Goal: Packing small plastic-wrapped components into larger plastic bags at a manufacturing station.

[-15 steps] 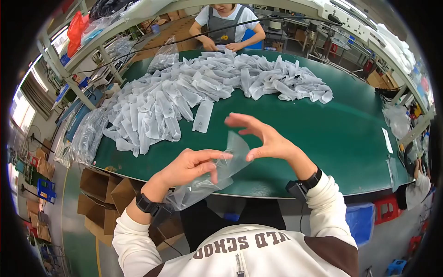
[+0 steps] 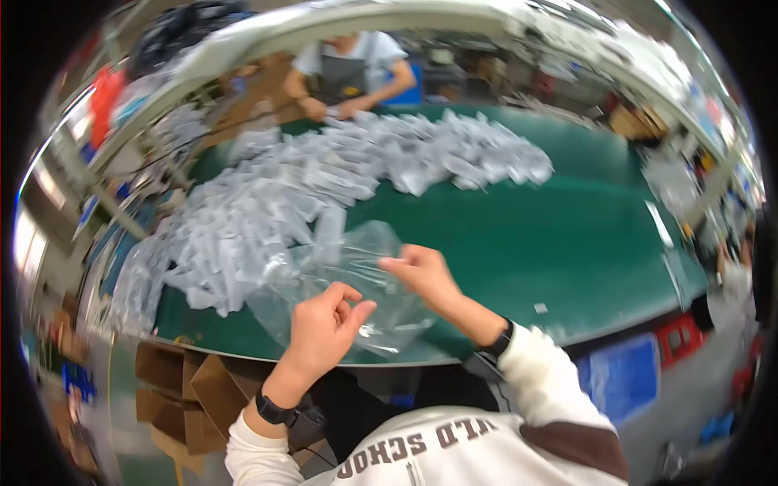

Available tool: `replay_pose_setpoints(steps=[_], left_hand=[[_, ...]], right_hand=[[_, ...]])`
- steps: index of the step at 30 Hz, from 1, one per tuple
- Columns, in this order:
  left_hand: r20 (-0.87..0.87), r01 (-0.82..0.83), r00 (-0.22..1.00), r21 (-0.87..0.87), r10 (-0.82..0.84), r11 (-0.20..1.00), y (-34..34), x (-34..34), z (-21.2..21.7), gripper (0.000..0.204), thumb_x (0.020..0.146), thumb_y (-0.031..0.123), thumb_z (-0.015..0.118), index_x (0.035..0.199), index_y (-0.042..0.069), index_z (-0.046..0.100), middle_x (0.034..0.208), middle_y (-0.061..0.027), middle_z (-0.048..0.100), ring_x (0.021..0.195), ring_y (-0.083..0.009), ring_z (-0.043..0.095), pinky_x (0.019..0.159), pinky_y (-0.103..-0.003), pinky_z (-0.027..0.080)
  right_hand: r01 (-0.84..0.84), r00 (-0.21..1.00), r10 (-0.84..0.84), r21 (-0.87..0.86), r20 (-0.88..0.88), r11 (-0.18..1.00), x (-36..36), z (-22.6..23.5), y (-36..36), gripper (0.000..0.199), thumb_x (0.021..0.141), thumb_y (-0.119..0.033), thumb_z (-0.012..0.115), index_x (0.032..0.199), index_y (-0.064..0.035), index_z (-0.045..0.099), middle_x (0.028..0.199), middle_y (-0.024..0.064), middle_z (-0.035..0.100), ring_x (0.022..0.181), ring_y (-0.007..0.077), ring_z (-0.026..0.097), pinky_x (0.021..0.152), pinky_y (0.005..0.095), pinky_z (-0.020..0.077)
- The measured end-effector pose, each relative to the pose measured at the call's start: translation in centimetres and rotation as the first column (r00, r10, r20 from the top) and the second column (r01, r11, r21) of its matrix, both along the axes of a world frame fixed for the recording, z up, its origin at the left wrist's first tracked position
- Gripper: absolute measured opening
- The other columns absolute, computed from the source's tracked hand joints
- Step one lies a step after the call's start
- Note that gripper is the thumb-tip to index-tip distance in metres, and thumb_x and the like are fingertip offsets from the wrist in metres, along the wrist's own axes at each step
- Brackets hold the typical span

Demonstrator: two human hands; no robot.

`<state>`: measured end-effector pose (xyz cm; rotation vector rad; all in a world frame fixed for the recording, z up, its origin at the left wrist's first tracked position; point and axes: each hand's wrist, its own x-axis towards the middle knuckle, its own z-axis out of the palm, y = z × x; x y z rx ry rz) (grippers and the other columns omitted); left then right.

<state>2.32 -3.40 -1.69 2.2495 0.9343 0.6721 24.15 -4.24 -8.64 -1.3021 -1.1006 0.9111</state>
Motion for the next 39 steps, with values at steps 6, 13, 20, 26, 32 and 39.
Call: replay_pose_setpoints(steps=[6, 13, 20, 26, 32, 39], left_hand=[[0.42, 0.168, 0.902, -0.56, 0.103, 0.811, -0.7, 1.3, -8.8, 0.013, 0.1, 0.015, 0.058, 0.104, 0.003, 0.058, 0.091, -0.0059, 0.062, 0.062, -0.0124, 0.06, 0.055, -0.028, 0.051], [0.663, 0.252, 0.721, -0.523, 0.203, 0.814, -1.3, 2.1, -12.2, 0.007, 0.101, 0.011, 0.054, 0.095, 0.006, 0.054, 0.091, -0.0048, 0.061, 0.078, -0.0118, 0.061, 0.068, -0.029, 0.054], [0.761, 0.372, 0.441, -0.637, 0.475, 0.675, 1.7, 1.8, -12.1, 0.011, 0.099, 0.006, 0.051, 0.088, 0.009, 0.051, 0.086, -0.002, 0.057, 0.076, -0.0103, 0.056, 0.068, -0.026, 0.051], [0.633, 0.223, 0.738, -0.558, 0.236, 0.8, -0.2, 6.9, -9.0, 0.012, 0.1, 0.012, 0.054, 0.089, 0.011, 0.05, 0.076, 0.0008, 0.057, 0.062, -0.0043, 0.047, 0.054, -0.021, 0.039], [0.624, 0.456, 0.764, -0.347, -0.161, 0.819, -2.3, 14.1, -6.9, 0.016, 0.1, 0.019, 0.06, 0.092, 0.009, 0.052, 0.077, -0.0004, 0.062, 0.062, -0.0037, 0.051, 0.053, -0.022, 0.042], [0.323, 0.392, 0.848, 0.148, -0.419, 0.908, -1.7, 19.8, -7.1, 0.012, 0.09, 0.008, 0.068, 0.098, 0.002, 0.06, 0.086, -0.0068, 0.064, 0.071, -0.0169, 0.062, 0.065, -0.03, 0.052]], right_hand=[[-0.105, 0.983, 0.106, 0.016, -0.151, 0.994, -5.3, -2.6, -0.5, 0.046, 0.084, -0.041, 0.078, 0.066, -0.0041, 0.057, 0.058, -0.0003, 0.054, 0.057, 0.0082, 0.05, 0.051, 0.0301, 0.0424], [0.117, 0.971, -0.131, 0.08, 0.201, 0.99, 0.2, -6.2, -6.2, 0.033, 0.082, -0.028, 0.079, 0.073, -0.0053, 0.057, 0.066, 0.0053, 0.059, 0.059, 0.0157, 0.056, 0.053, 0.0342, 0.044], [0.343, 0.645, -0.395, 0.215, 0.654, 0.915, 5.2, -6.4, -10.2, 0.021, 0.077, -0.009, 0.072, 0.087, -0.0063, 0.055, 0.088, 0.0118, 0.06, 0.081, 0.0342, 0.062, 0.068, 0.0464, 0.0488], [-0.012, 0.5, -0.531, 0.619, 0.684, 0.785, 2.4, -1.3, -11.5, 0.029, 0.074, -0.005, 0.071, 0.1, -0.0045, 0.058, 0.103, 0.0149, 0.06, 0.089, 0.0346, 0.062, 0.072, 0.0444, 0.0518], [0.013, 0.379, -0.135, 0.141, 0.916, 0.99, 8.0, -7.6, -9.6, 0.056, 0.084, -0.016, 0.064, 0.136, -0.0024, 0.048, 0.116, 0.0231, 0.06, 0.078, 0.0369, 0.067, 0.066, 0.0455, 0.0555], [0.474, 0.401, -0.179, -0.036, 0.898, 0.88, 16.0, -5.9, -12.5, 0.07, 0.083, -0.019, 0.065, 0.146, -0.0012, 0.038, 0.119, 0.0265, 0.062, 0.075, 0.0413, 0.068, 0.06, 0.0481, 0.055]])
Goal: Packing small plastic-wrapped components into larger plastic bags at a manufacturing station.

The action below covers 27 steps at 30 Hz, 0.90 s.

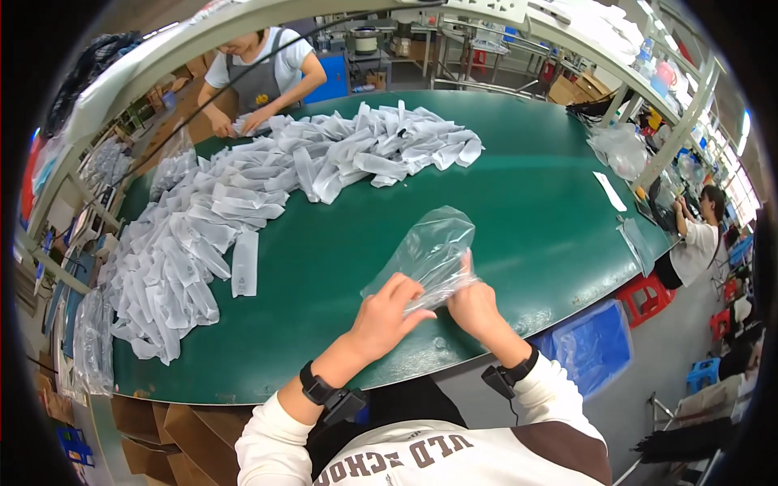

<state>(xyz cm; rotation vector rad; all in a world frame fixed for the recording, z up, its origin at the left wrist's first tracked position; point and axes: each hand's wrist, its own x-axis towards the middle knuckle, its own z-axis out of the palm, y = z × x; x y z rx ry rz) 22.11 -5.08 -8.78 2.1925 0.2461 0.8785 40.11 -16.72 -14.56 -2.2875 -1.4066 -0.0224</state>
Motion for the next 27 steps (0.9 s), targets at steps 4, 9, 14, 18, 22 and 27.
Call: replay_pose_setpoints(steps=[4, 9, 14, 18, 22, 27], left_hand=[[0.036, 0.059, 0.998, 0.03, -0.06, 0.998, 1.0, 2.9, -1.2, 0.015, 0.084, 0.004, 0.071, 0.097, 0.003, 0.064, 0.09, -0.0092, 0.062, 0.076, -0.0242, 0.064, 0.068, -0.033, 0.054], [0.182, 0.268, 0.947, 0.006, -0.264, 0.964, -0.6, 4.5, -2.1, 0.015, 0.082, 0.002, 0.071, 0.096, 0.005, 0.066, 0.088, -0.0095, 0.059, 0.08, -0.0266, 0.065, 0.07, -0.036, 0.054], [-0.038, 0.367, 0.93, 0.08, -0.365, 0.927, 0.0, 5.5, -1.8, 0.017, 0.082, 0.001, 0.071, 0.098, 0.004, 0.067, 0.091, -0.0096, 0.062, 0.082, -0.0274, 0.065, 0.07, -0.036, 0.053], [-0.17, 0.179, 0.971, 0.04, -0.17, 0.983, 3.2, 6.3, -3.2, 0.031, 0.081, 0.004, 0.072, 0.111, 0.006, 0.066, 0.108, -0.0108, 0.063, 0.097, -0.0275, 0.065, 0.081, -0.036, 0.053], [-0.095, 0.449, 0.878, -0.171, -0.468, 0.877, 3.4, 7.3, -0.9, 0.048, 0.084, 0.017, 0.074, 0.129, 0.009, 0.06, 0.132, -0.014, 0.054, 0.124, -0.0317, 0.054, 0.102, -0.04, 0.046], [-0.153, 0.389, 0.909, -0.016, -0.387, 0.921, 9.9, 2.2, -1.7, 0.066, 0.087, 0.037, 0.071, 0.143, 0.011, 0.048, 0.151, -0.0176, 0.036, 0.146, -0.0398, 0.025, 0.117, -0.051, 0.025]], right_hand=[[-0.354, 0.925, 0.378, 0.272, -0.043, 0.895, -0.3, 1.1, 1.4, 0.074, 0.085, -0.019, 0.064, 0.149, 0.0005, 0.033, 0.114, 0.0274, 0.063, 0.074, 0.042, 0.067, 0.062, 0.0483, 0.0548], [-0.475, 0.746, 0.641, 0.53, -0.181, 0.702, 1.4, 0.9, 5.7, 0.073, 0.088, -0.017, 0.062, 0.151, 0.0024, 0.03, 0.118, 0.0297, 0.06, 0.096, 0.042, 0.066, 0.081, 0.0459, 0.0544], [0.032, 0.992, -0.038, -0.047, -0.122, 0.998, 6.7, -1.8, 4.2, 0.072, 0.088, -0.015, 0.061, 0.148, 0.0104, 0.029, 0.132, 0.0361, 0.05, 0.12, 0.0424, 0.055, 0.099, 0.0462, 0.0466], [-0.223, 0.96, 0.235, -0.091, 0.153, 0.971, 2.3, -0.4, -1.0, 0.067, 0.09, -0.021, 0.063, 0.137, 0.0194, 0.036, 0.13, 0.0421, 0.048, 0.122, 0.052, 0.049, 0.104, 0.0514, 0.0414], [-0.409, 0.912, 0.378, -0.426, -0.159, 0.807, 1.0, 8.1, -5.0, 0.06, 0.089, -0.025, 0.069, 0.133, 0.0099, 0.048, 0.128, 0.0361, 0.053, 0.115, 0.0477, 0.057, 0.097, 0.0484, 0.0477], [-0.711, 0.627, 0.505, -0.169, -0.593, 0.683, 6.6, 18.9, -1.1, 0.044, 0.093, -0.029, 0.068, 0.127, -0.0017, 0.061, 0.119, 0.0194, 0.067, 0.1, 0.034, 0.068, 0.088, 0.0395, 0.0539]])
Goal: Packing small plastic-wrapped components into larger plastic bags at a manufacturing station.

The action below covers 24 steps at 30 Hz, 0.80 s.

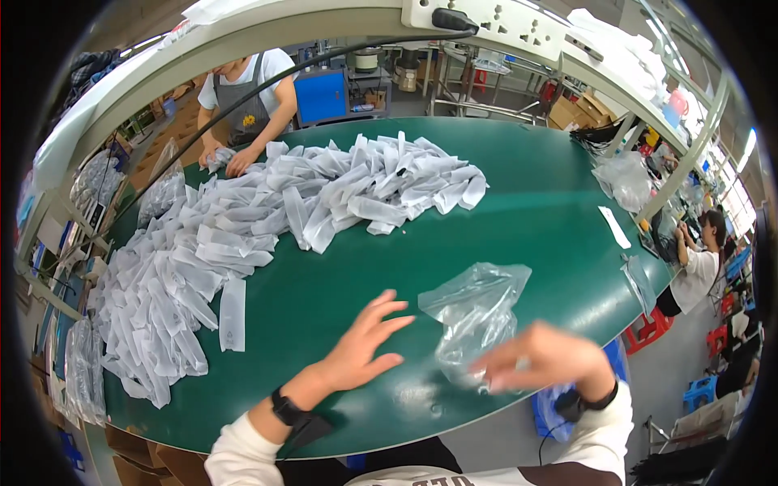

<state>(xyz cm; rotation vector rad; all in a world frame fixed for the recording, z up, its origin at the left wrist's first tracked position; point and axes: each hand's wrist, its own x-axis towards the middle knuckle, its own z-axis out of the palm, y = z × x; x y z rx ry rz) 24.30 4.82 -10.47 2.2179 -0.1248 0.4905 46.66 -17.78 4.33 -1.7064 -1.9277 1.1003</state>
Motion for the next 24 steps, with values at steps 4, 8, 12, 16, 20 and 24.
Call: replay_pose_setpoints(steps=[4, 8, 12, 16, 20, 24], left_hand=[[-0.317, -0.152, 0.877, 0.531, 0.361, 0.834, 4.8, -5.8, -0.5, 0.077, 0.087, 0.046, 0.068, 0.15, 0.013, 0.039, 0.16, -0.0222, 0.018, 0.15, -0.042, 0.011, 0.116, -0.063, 0.015], [-0.427, -0.108, 0.801, 0.586, 0.419, 0.803, 7.3, -7.8, -3.7, 0.081, 0.087, 0.051, 0.066, 0.153, 0.015, 0.035, 0.162, -0.0244, 0.01, 0.151, -0.0418, 0.008, 0.113, -0.07, 0.008], [-0.469, -0.075, 0.769, 0.608, 0.434, 0.791, 7.2, -8.4, -4.0, 0.081, 0.087, 0.056, 0.063, 0.153, 0.016, 0.035, 0.162, -0.0244, 0.011, 0.15, -0.0416, 0.011, 0.111, -0.072, 0.006], [-0.476, -0.062, 0.754, 0.634, 0.452, 0.771, 7.5, -7.9, -3.9, 0.081, 0.087, 0.06, 0.06, 0.152, 0.017, 0.036, 0.161, -0.0247, 0.013, 0.15, -0.0412, 0.014, 0.111, -0.072, 0.005], [-0.483, -0.067, 0.752, 0.622, 0.45, 0.78, 7.4, -8.1, -4.0, 0.08, 0.087, 0.061, 0.059, 0.151, 0.017, 0.038, 0.161, -0.0251, 0.015, 0.15, -0.0413, 0.015, 0.111, -0.071, 0.005], [-0.496, -0.062, 0.743, 0.618, 0.45, 0.784, 7.3, -7.7, -3.8, 0.079, 0.088, 0.061, 0.059, 0.151, 0.017, 0.039, 0.16, -0.0256, 0.016, 0.149, -0.0418, 0.016, 0.111, -0.071, 0.005]], right_hand=[[0.37, 0.92, -0.385, 0.475, -0.071, 0.798, 9.7, -2.7, 11.6, 0.043, 0.095, -0.029, 0.066, 0.132, -0.007, 0.061, 0.117, 0.0163, 0.068, 0.102, 0.0273, 0.067, 0.09, 0.0356, 0.0522], [0.582, 0.7, -0.705, 0.48, 0.116, 0.657, 21.6, -9.6, 24.2, 0.072, 0.085, -0.064, 0.062, 0.139, -0.016, 0.057, 0.14, 0.0174, 0.055, 0.128, 0.0344, 0.053, 0.104, 0.0418, 0.0441], [0.669, 0.461, -0.855, 0.542, 0.236, 0.51, 25.8, -15.1, 31.1, 0.085, 0.079, -0.076, 0.058, 0.145, -0.0244, 0.049, 0.153, 0.0134, 0.042, 0.139, 0.038, 0.04, 0.11, 0.0501, 0.0368], [0.724, 0.387, -0.891, 0.521, 0.235, 0.452, 28.5, -18.3, 33.1, 0.088, 0.077, -0.08, 0.055, 0.149, -0.032, 0.043, 0.159, 0.0064, 0.034, 0.143, 0.039, 0.033, 0.11, 0.0599, 0.0311], [0.784, 0.371, -0.901, 0.443, 0.227, 0.435, 30.0, -19.4, 34.3, 0.088, 0.077, -0.082, 0.053, 0.15, -0.034, 0.041, 0.16, 0.002, 0.032, 0.145, 0.0396, 0.03, 0.111, 0.0663, 0.0231], [0.771, 0.4, -0.881, 0.427, 0.251, 0.472, 30.7, -19.3, 35.1, 0.088, 0.077, -0.083, 0.05, 0.149, -0.0337, 0.043, 0.159, 0.0018, 0.034, 0.145, 0.0393, 0.028, 0.113, 0.0665, 0.0188]])
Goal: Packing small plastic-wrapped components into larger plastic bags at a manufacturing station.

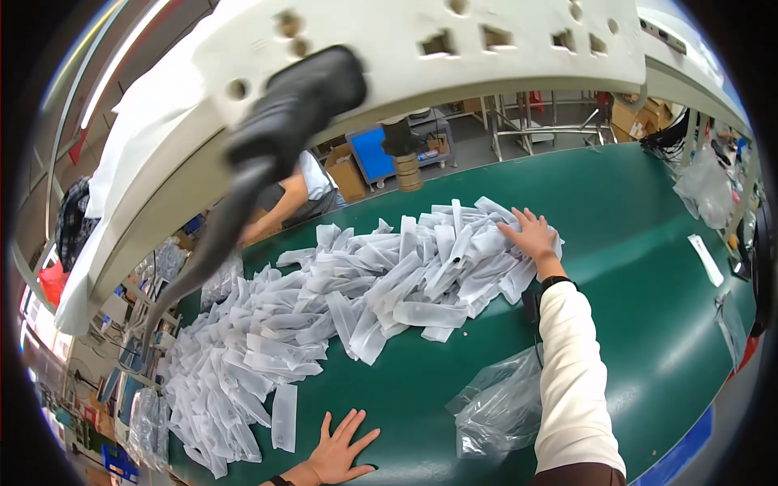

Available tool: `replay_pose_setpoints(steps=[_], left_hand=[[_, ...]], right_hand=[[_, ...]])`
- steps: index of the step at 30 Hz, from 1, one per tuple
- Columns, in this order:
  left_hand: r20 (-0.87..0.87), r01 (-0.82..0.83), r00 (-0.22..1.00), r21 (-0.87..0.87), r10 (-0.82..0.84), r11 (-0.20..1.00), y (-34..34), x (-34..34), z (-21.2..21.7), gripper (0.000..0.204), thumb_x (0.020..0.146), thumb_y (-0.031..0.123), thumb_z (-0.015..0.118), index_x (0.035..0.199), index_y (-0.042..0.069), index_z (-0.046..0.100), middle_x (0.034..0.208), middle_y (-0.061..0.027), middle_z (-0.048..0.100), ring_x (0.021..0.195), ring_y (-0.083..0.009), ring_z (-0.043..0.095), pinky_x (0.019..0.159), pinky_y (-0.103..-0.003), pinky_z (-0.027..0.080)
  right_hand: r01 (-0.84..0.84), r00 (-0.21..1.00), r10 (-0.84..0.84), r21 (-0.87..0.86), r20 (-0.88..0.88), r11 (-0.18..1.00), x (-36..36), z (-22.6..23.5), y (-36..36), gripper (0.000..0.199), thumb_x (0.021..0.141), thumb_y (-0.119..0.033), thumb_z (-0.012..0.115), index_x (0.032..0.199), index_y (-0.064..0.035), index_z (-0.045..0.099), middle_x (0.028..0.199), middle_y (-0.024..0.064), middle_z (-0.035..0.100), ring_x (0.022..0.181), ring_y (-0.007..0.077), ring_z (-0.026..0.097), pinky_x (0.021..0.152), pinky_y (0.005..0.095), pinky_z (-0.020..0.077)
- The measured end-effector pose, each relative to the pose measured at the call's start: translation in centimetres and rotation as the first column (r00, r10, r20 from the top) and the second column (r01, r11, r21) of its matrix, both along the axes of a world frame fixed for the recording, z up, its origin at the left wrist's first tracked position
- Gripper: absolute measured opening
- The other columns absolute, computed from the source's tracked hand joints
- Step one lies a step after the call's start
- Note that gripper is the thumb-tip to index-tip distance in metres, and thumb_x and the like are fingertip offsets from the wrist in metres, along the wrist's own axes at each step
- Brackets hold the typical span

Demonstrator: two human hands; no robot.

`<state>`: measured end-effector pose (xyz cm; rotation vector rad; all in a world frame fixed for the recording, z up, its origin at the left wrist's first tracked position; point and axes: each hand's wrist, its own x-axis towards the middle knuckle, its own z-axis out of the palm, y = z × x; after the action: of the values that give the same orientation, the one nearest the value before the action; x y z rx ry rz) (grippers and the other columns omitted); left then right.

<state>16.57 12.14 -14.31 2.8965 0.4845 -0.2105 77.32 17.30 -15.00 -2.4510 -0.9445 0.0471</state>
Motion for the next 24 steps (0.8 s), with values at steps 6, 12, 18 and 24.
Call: replay_pose_setpoints(steps=[6, 12, 18, 24], left_hand=[[0.002, -0.02, 1.0, -0.021, 0.02, 1.0, -0.1, 0.2, 0.4, 0.08, 0.087, 0.061, 0.058, 0.151, 0.017, 0.039, 0.16, -0.0264, 0.016, 0.149, -0.0427, 0.016, 0.111, -0.071, 0.005], [-0.013, 0.003, 1.0, 0.013, -0.003, 1.0, 0.0, 0.5, 0.3, 0.081, 0.086, 0.061, 0.059, 0.151, 0.017, 0.039, 0.16, -0.0262, 0.016, 0.149, -0.0427, 0.015, 0.111, -0.071, 0.005], [0.015, 0.0, 1.0, 0.055, -0.001, 0.998, -0.6, 0.0, -0.1, 0.08, 0.087, 0.06, 0.058, 0.152, 0.017, 0.037, 0.161, -0.0244, 0.016, 0.15, -0.0409, 0.015, 0.112, -0.07, 0.006], [0.087, -0.004, 0.996, 0.043, 0.0, 0.999, -0.5, -0.2, -0.6, 0.082, 0.088, 0.059, 0.06, 0.154, 0.02, 0.033, 0.162, -0.0231, 0.014, 0.15, -0.0392, 0.014, 0.111, -0.072, 0.008]], right_hand=[[-0.185, 0.982, 0.186, -0.04, 0.021, 0.982, -1.9, 0.5, 1.9, 0.077, 0.078, -0.081, 0.049, 0.135, -0.03, 0.061, 0.153, 0.0039, 0.044, 0.141, 0.039, 0.034, 0.114, 0.0664, 0.0145], [-0.256, 0.964, 0.255, 0.012, 0.074, 0.967, -5.5, -0.6, 2.2, 0.073, 0.079, -0.079, 0.05, 0.126, -0.0269, 0.068, 0.148, 0.005, 0.049, 0.135, 0.0392, 0.04, 0.114, 0.0651, 0.0149], [-0.323, 0.945, 0.316, 0.08, 0.09, 0.943, -13.4, -1.9, 1.5, 0.069, 0.08, -0.075, 0.052, 0.122, -0.0224, 0.071, 0.145, 0.0067, 0.052, 0.133, 0.0379, 0.042, 0.113, 0.0639, 0.0184], [-0.325, 0.942, 0.308, 0.138, 0.135, 0.936, -22.5, -2.2, 0.7, 0.068, 0.081, -0.072, 0.054, 0.119, -0.0179, 0.071, 0.141, 0.0095, 0.054, 0.131, 0.037, 0.043, 0.112, 0.0624, 0.0197]])
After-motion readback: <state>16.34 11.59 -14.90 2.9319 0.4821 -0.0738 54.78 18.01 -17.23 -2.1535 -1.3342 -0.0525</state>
